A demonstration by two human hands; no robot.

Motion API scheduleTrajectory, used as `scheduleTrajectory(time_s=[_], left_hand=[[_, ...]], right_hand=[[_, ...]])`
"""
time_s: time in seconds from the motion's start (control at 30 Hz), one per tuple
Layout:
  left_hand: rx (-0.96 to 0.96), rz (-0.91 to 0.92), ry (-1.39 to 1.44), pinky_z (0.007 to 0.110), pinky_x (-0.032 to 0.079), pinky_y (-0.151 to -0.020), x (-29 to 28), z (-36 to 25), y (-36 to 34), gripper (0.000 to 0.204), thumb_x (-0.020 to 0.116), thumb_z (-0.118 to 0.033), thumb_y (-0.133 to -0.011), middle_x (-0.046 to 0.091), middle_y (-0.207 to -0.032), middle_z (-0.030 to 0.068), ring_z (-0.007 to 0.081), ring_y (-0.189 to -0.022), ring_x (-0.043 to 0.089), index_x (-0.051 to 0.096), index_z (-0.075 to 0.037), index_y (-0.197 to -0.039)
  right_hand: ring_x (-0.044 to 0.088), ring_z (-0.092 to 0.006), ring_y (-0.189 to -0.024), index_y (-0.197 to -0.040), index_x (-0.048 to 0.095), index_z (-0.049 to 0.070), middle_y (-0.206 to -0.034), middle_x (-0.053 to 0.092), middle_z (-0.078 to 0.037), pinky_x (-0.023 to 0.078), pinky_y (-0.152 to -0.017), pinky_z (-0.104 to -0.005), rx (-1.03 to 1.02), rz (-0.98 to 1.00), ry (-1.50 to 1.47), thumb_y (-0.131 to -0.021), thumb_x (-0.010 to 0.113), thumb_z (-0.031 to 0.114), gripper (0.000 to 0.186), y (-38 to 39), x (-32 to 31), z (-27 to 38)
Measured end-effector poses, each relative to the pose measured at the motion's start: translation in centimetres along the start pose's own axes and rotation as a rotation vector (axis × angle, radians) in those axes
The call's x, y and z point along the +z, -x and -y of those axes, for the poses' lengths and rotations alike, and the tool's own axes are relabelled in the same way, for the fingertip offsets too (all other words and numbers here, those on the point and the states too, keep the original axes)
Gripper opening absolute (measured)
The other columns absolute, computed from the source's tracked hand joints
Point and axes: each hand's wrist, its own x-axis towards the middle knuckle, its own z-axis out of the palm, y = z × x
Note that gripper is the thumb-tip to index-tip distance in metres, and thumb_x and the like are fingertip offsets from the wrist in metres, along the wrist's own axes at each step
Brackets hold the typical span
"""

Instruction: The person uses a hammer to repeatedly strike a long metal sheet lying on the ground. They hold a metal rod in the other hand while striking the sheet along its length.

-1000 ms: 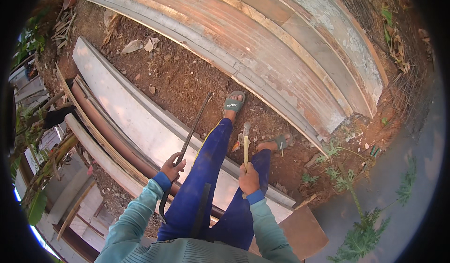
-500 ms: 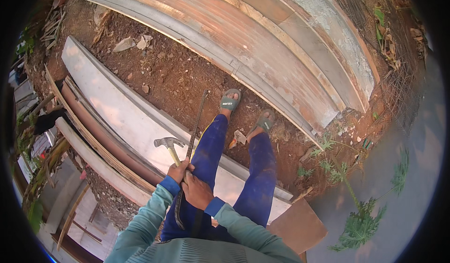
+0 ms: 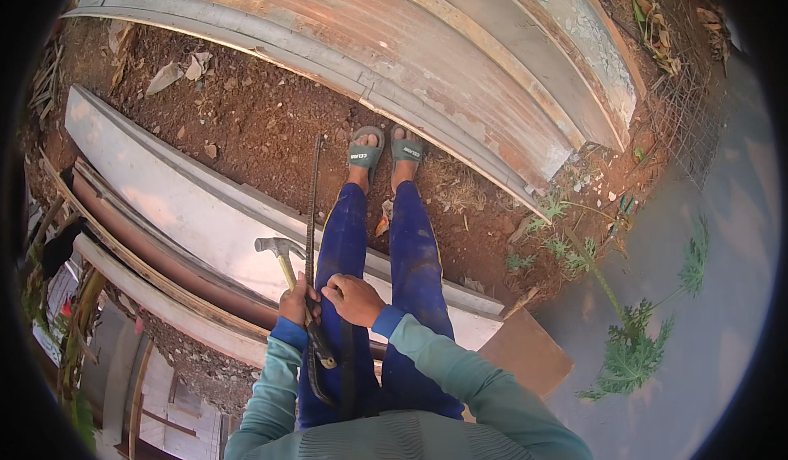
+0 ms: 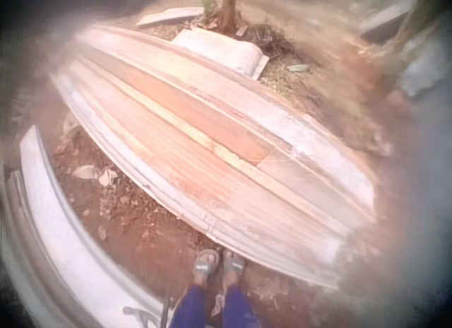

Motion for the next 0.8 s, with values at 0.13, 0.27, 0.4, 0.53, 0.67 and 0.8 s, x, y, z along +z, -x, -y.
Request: scheduleTrajectory(time_s=[0.13,0.27,0.4,0.53,0.67,0.8], left_hand=[[0.011,-0.050,0.043,0.034,0.042,-0.035,0.9,0.4,0.0,0.057,0.053,-0.055,-0.097,0.053,-0.060,0.0077,0.0178,-0.039,0.050,0.050,-0.008,-0.066],[0.021,-0.076,0.007,0.033,0.042,-0.035,1.1,0.9,-0.1,0.060,0.052,-0.057,-0.097,0.053,-0.058,0.0074,0.0177,-0.039,0.050,0.050,-0.008,-0.062],[0.026,-0.111,-0.061,0.032,0.041,-0.037,1.4,0.6,-0.6,0.066,0.047,-0.061,-0.097,0.052,-0.055,0.0073,0.0179,-0.038,0.049,0.050,-0.007,-0.060],[0.095,-0.101,-0.117,0.029,0.043,-0.044,2.3,0.2,-0.2,0.072,0.044,-0.066,-0.096,0.052,-0.056,0.0057,0.0160,-0.045,0.052,0.061,-0.003,-0.067],[0.155,0.006,-0.130,0.026,0.047,-0.056,2.7,-0.4,-0.1,0.072,0.044,-0.067,-0.096,0.063,-0.070,0.0054,0.0127,-0.060,0.057,0.070,0.000,-0.093],[0.137,0.054,-0.274,0.028,0.052,-0.067,2.3,-0.2,-0.7,0.079,0.030,-0.067,-0.099,0.068,-0.079,0.0086,0.0143,-0.071,0.063,0.071,0.000,-0.106]], right_hand=[[0.065,-0.0338,-0.087,-0.099,0.064,0.004,-0.092,0.067,-0.015,0.050,-0.077,-0.0400,0.079,-0.203,0.047,-0.095,0.059,0.023,0.020,-1.8,-5.2,-3.7],[0.065,-0.0363,-0.086,-0.097,0.063,0.004,-0.089,0.067,-0.017,0.050,-0.076,-0.0438,0.251,-0.578,0.133,-0.095,0.059,0.022,0.019,-2.8,-12.6,-8.1],[0.065,-0.0329,-0.080,-0.097,0.063,0.003,-0.086,0.066,-0.016,0.050,-0.073,-0.0424,0.147,-0.316,0.079,-0.097,0.059,0.028,0.025,-0.5,-11.0,-5.5],[0.064,-0.0361,-0.081,-0.105,0.059,0.003,-0.090,0.066,-0.020,0.049,-0.073,-0.0430,0.163,0.307,-0.151,-0.098,0.056,0.037,0.035,1.8,-4.5,2.9],[0.063,-0.0405,-0.089,-0.109,0.051,0.000,-0.097,0.064,-0.025,0.048,-0.078,-0.0447,0.042,0.165,-0.120,-0.098,0.057,0.039,0.041,2.4,0.3,3.4],[0.064,-0.0319,-0.086,-0.112,0.052,0.000,-0.093,0.064,-0.020,0.049,-0.078,-0.0406,0.169,0.294,-0.306,-0.097,0.060,0.037,0.041,1.6,-0.6,3.7]])
